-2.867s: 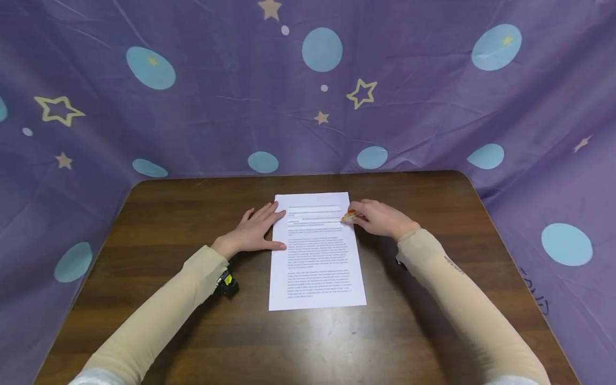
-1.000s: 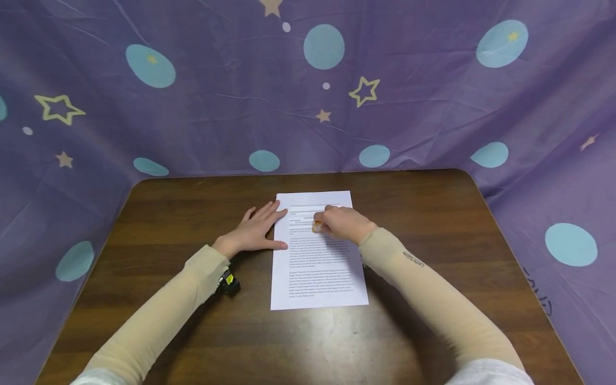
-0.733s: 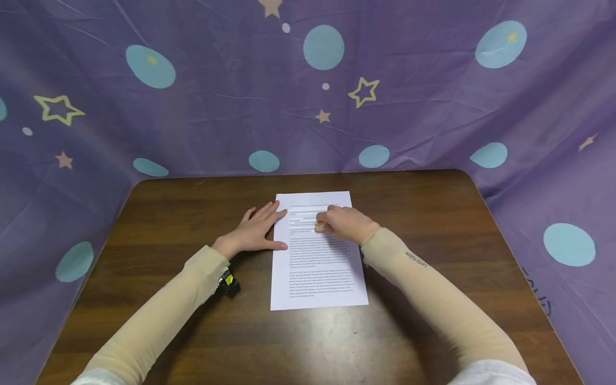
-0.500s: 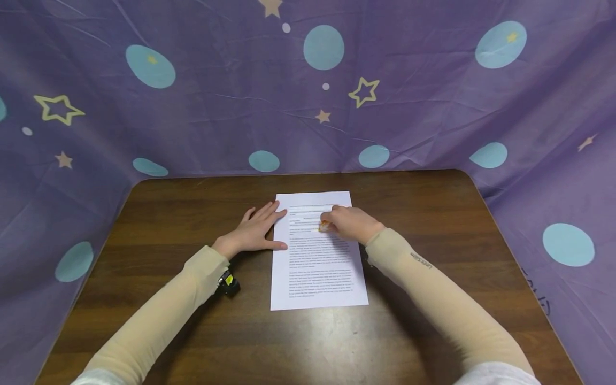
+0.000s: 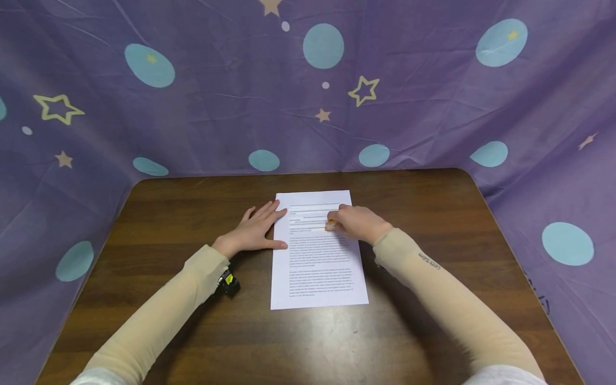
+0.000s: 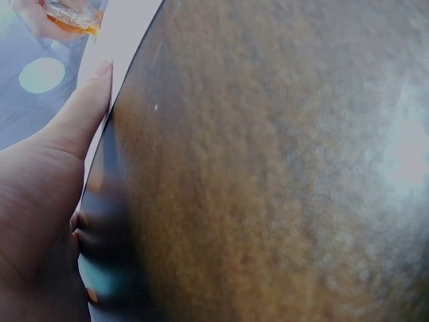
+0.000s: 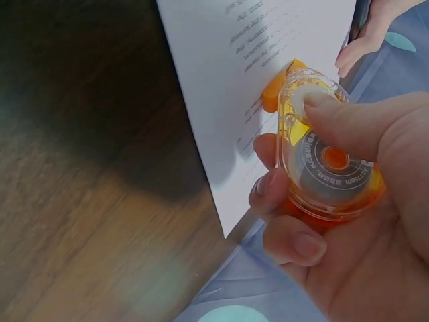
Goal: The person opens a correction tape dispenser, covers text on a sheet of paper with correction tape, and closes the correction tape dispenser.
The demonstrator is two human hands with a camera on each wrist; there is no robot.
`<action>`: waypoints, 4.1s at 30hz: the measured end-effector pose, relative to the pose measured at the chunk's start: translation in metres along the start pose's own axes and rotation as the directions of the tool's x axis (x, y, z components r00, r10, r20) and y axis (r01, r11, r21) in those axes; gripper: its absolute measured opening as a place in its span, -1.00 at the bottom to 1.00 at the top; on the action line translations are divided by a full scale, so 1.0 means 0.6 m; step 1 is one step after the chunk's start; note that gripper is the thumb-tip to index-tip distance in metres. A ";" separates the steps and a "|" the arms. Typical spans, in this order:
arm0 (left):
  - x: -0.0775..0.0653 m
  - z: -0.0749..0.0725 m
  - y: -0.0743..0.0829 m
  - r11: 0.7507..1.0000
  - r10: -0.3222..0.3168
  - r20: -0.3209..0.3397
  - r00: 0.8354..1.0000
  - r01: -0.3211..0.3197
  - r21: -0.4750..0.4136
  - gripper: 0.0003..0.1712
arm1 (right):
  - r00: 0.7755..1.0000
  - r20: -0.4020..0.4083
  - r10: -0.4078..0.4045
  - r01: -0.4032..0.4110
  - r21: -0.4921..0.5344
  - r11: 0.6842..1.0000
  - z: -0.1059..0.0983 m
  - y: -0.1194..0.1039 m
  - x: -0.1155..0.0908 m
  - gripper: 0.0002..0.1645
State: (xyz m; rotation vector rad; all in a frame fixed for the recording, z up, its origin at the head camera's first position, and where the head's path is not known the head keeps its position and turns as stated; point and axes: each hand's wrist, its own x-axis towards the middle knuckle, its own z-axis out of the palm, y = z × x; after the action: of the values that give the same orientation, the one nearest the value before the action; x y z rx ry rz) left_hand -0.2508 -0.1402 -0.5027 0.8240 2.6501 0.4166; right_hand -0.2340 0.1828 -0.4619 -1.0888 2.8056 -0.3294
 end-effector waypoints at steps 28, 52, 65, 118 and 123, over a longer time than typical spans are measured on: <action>-0.001 -0.002 0.003 1.000 -0.003 0.004 1.000 0.003 -0.003 0.22 | 0.997 -0.066 0.044 -0.044 -0.006 0.999 -0.002 0.044 -0.060 -0.80; 0.002 0.001 0.003 1.000 -0.006 0.005 1.000 0.006 0.010 0.21 | 1.000 0.009 0.018 -0.018 0.106 0.994 -0.014 0.013 -0.015 -0.76; 0.003 -0.001 0.000 1.000 0.005 0.001 1.000 -0.005 0.004 0.19 | 0.995 0.034 -0.098 0.097 0.022 0.995 0.000 -0.056 0.061 -0.86; 0.009 0.013 -0.012 1.000 0.001 -0.006 1.000 -0.001 -0.001 0.20 | 0.991 0.129 0.023 -0.013 -0.074 0.997 0.009 -0.100 0.087 -0.87; 0.010 0.014 -0.014 1.000 0.008 -0.016 1.000 -0.008 -0.026 0.22 | 0.990 0.133 0.050 -0.039 -0.080 0.996 0.008 -0.095 0.083 -0.84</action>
State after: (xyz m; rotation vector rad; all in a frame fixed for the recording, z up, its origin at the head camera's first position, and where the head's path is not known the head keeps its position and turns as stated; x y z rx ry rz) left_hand -0.2559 -0.1417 -0.5146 0.8270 2.6511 0.4608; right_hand -0.2325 0.1075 -0.4544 -1.0206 2.7380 -0.1378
